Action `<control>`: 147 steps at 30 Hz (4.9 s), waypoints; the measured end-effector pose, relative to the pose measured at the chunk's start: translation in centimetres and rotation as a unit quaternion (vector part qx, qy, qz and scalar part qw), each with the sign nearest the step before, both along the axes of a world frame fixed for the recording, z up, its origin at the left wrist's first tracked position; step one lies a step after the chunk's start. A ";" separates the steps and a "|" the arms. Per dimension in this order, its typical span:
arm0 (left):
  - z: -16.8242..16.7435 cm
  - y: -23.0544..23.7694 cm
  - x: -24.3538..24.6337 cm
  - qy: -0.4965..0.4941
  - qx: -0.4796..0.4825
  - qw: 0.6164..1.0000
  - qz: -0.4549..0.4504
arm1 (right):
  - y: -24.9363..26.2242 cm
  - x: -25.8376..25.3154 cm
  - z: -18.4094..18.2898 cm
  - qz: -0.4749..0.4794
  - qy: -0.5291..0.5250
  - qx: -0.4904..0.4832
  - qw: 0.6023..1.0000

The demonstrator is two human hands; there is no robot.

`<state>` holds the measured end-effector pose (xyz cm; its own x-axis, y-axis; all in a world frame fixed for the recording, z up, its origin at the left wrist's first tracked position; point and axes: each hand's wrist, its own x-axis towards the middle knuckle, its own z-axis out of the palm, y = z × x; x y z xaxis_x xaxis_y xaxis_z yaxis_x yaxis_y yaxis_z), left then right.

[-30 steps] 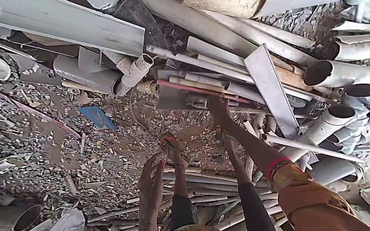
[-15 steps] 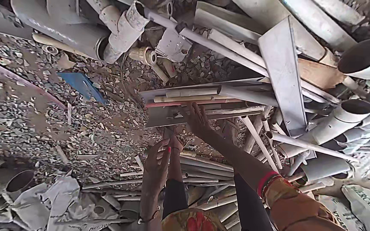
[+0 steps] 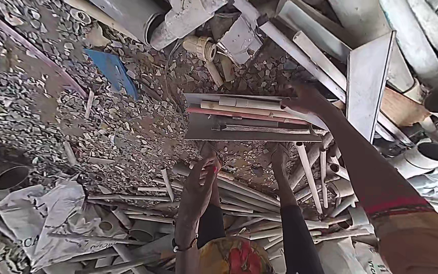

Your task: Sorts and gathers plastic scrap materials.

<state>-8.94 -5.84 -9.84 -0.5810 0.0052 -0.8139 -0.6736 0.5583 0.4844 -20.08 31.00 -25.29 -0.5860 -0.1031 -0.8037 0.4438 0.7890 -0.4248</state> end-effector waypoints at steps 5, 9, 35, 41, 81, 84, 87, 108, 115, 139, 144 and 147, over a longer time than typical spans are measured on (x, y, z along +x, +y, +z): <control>0.1 -1.6 -0.5 0.038 -0.020 0.998 0.046 | 0.8 6.7 2.1 0.047 0.160 0.113 0.980; 0.0 -1.9 -0.1 0.034 0.000 0.997 0.074 | -2.8 8.9 3.0 0.029 0.120 0.180 0.976; 1.3 -6.6 -1.8 0.045 0.026 0.986 0.158 | -9.4 -1.3 -0.8 0.124 -0.086 0.252 0.956; 3.6 -11.5 -2.2 0.051 -0.003 0.965 0.259 | -25.1 -3.6 5.9 0.122 -0.031 0.170 0.977; 7.4 -18.3 -0.6 0.173 -0.128 0.888 0.407 | -65.5 -15.2 33.8 0.109 -0.023 -0.700 0.705; 7.2 -16.0 -2.3 0.144 -0.106 0.914 0.364 | -57.1 -10.9 28.5 0.135 0.025 -0.570 0.810; 5.6 -13.4 -3.0 0.080 -0.070 0.946 0.307 | -43.6 -6.2 20.4 0.250 0.047 -0.277 0.927; -0.5 4.4 -1.9 -0.024 -0.034 0.999 -0.030 | -5.4 8.1 2.9 -0.126 0.129 0.117 0.977; -0.2 6.9 -0.7 0.037 0.310 0.906 0.286 | -12.9 7.1 16.8 -0.107 0.190 -0.330 0.918; 0.7 6.6 -3.8 0.051 0.005 0.880 0.473 | -17.1 12.1 13.2 -0.059 0.244 0.011 0.968; 0.2 7.2 -3.4 0.122 -0.073 0.851 0.505 | -13.1 17.4 13.8 -0.006 0.223 0.070 0.972; 0.6 7.0 -3.2 0.144 -0.073 0.838 0.521 | -8.8 21.9 12.6 -0.040 0.182 0.133 0.973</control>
<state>-12.16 1.12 -9.24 -0.3807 -0.7150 -0.5864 -0.6986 -0.1931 0.6890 1.82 22.20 -12.69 -0.8348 0.1382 -0.5330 0.3662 0.8622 -0.3500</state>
